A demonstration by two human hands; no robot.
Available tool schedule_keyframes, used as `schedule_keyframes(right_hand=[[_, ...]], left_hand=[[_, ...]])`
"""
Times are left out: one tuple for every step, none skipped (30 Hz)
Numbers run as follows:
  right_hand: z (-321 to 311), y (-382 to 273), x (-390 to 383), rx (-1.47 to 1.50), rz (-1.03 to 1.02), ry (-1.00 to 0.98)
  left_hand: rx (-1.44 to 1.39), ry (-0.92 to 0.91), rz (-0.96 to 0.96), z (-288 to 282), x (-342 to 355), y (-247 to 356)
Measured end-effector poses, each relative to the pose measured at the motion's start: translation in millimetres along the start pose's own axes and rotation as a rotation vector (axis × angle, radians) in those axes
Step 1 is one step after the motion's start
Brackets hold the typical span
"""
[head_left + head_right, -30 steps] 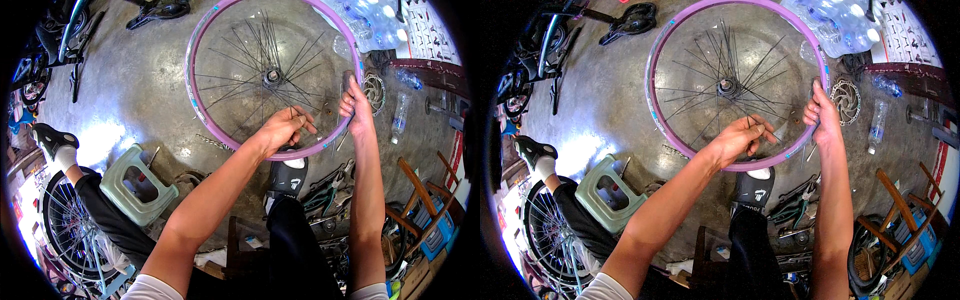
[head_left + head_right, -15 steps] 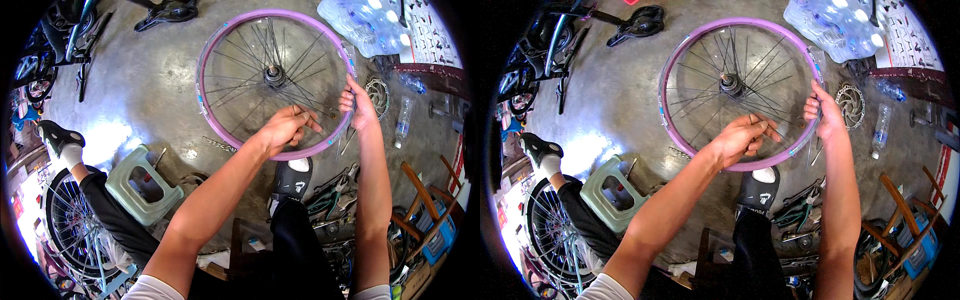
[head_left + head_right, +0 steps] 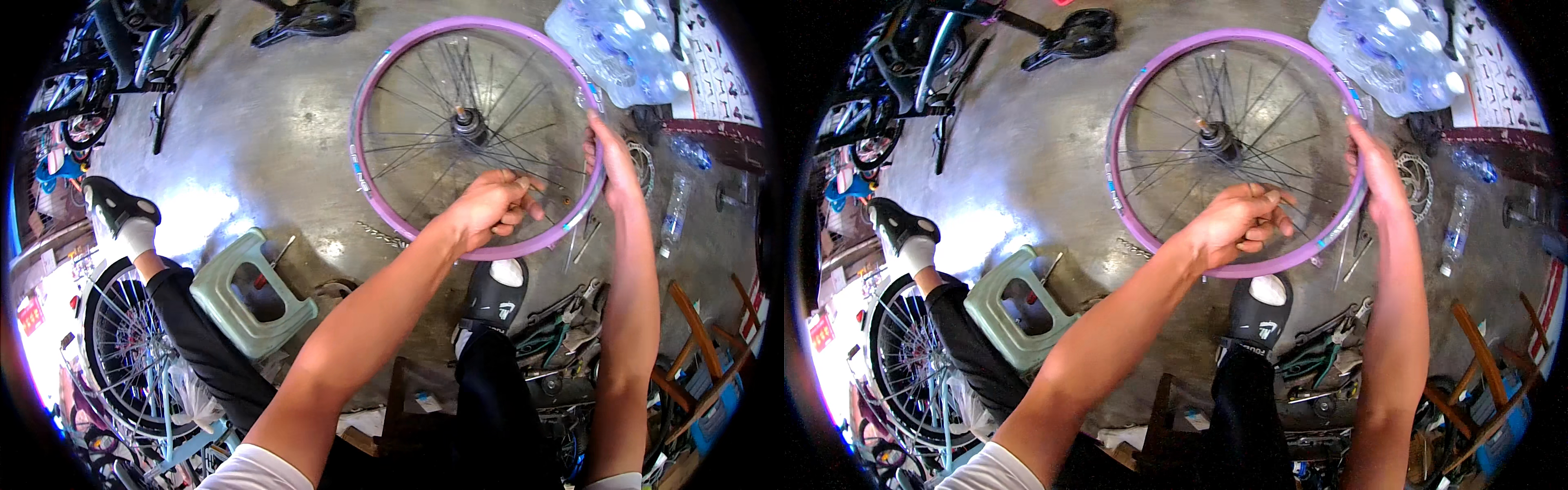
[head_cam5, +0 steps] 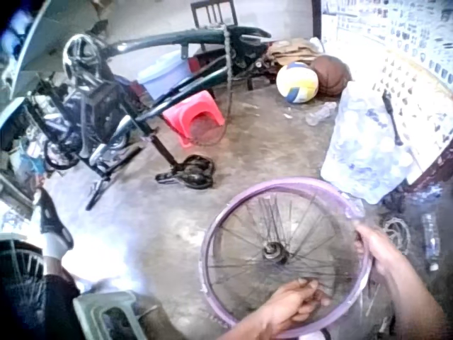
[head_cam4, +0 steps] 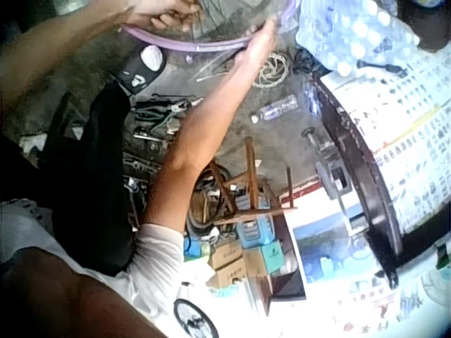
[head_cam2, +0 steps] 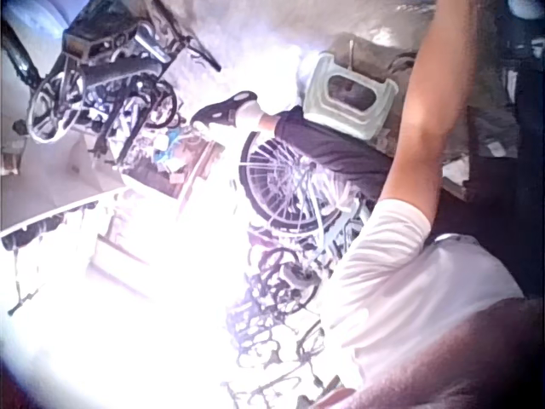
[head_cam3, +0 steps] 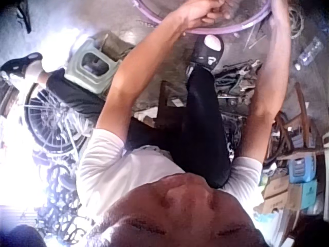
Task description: The person threads spokes through the hub of a bicycle wheel rim and secures them by hand.
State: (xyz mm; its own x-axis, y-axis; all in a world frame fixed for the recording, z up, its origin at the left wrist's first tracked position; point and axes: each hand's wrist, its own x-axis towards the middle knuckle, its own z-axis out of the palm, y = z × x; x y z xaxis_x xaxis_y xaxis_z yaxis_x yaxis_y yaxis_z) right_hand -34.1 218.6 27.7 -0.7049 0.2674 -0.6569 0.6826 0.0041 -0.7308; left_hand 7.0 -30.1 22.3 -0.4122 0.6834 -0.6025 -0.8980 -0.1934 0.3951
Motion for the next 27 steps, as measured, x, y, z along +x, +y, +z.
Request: schedule_keyframes(right_hand=[[-2.3,1.2,1.2,0.034,0.006,0.0],[-2.9,3.0,0.5,0.069,0.012,0.011],[-3.2,2.9,-2.4,0.101,0.018,0.023],[-6.5,6.5,-0.9,0.09,0.009,-0.018],[-4.0,10.0,-0.8,0.101,0.007,-0.018],[-3.9,13.0,-2.2,0.107,0.004,-0.009],[-3.1,15.0,-2.9,0.114,0.002,0.001],[-1.3,16.1,-2.9,0.143,0.021,-0.024],[-3.1,18.9,-1.2,0.152,0.003,-0.016],[-5.5,23.8,2.6,0.162,-0.014,-0.006],[-7.3,27.4,4.8,0.172,-0.032,0.004],[-5.7,28.9,5.4,0.143,-0.05,0.022],[-4.0,30.1,5.6,0.114,-0.068,0.041],[-2.8,30.3,5.2,0.085,-0.086,0.061],[-1.8,29.7,4.4,0.089,-0.085,0.061],[-0.5,28.7,3.2,0.092,-0.084,0.062],[-0.4,27.9,2.6,0.096,-0.084,0.063],[0.2,26.2,2.5,0.094,-0.091,0.062],[0.4,23.4,2.7,0.092,-0.098,0.061],[0.6,21.2,3.0,0.091,-0.105,0.059],[-0.7,18.9,3.5,0.08,-0.111,0.059],[-2.5,17.3,4.4,0.07,-0.117,0.059],[-3.6,15.3,4.9,0.059,-0.122,0.058],[-3.6,13.8,4.5,0.048,-0.122,0.054],[-2.4,13.0,4.2,0.06,-0.126,0.051],[-0.8,12.4,3.9,0.072,-0.13,0.048],[-0.2,12.2,3.9,0.083,-0.134,0.047]], left_hand=[[-0.022,0.011,0.005,0.4,0.9,-0.9],[-0.045,0.022,0.009,1.9,2.1,-2.5],[-0.069,0.03,0.015,3.4,2.8,-4.1],[-0.075,0.031,0.022,2.4,1.3,-5.4],[-0.067,0.048,0.029,0.8,-0.9,-6.6],[-0.063,0.055,0.032,1.3,-1.1,-9.1],[-0.059,0.062,0.035,2.0,-0.7,-11.1],[-0.038,0.083,0.042,0.0,1.8,-15.1],[-0.045,0.134,0.062,4.5,1.3,-16.1],[-0.051,0.185,0.081,10.2,-0.1,-17.9],[-0.057,0.236,0.101,14.6,-0.7,-19.1],[-0.036,0.264,0.103,15.0,0.1,-20.9],[-0.015,0.292,0.106,15.1,1.0,-22.4],[0.006,0.319,0.109,14.9,1.9,-23.6],[0.021,0.324,0.097,15.9,1.3,-21.3],[0.035,0.328,0.085,16.4,0.9,-18.1],[0.049,0.333,0.073,16.8,1.1,-15.3],[0.04,0.321,0.072,15.4,1.4,-14.1],[0.03,0.309,0.072,14.0,1.8,-13.0],[0.02,0.297,0.071,12.7,2.0,-12.3],[0.021,0.288,0.067,13.0,2.1,-10.4],[0.023,0.279,0.064,13.3,2.2,-8.8],[0.024,0.271,0.06,13.6,2.3,-7.2],[0.02,0.271,0.062,13.1,3.0,-7.4],[0.017,0.271,0.064,12.6,3.9,-7.6],[0.014,0.271,0.066,12.0,4.3,-8.1],[0.013,0.27,0.067,12.1,4.1,-8.0]])
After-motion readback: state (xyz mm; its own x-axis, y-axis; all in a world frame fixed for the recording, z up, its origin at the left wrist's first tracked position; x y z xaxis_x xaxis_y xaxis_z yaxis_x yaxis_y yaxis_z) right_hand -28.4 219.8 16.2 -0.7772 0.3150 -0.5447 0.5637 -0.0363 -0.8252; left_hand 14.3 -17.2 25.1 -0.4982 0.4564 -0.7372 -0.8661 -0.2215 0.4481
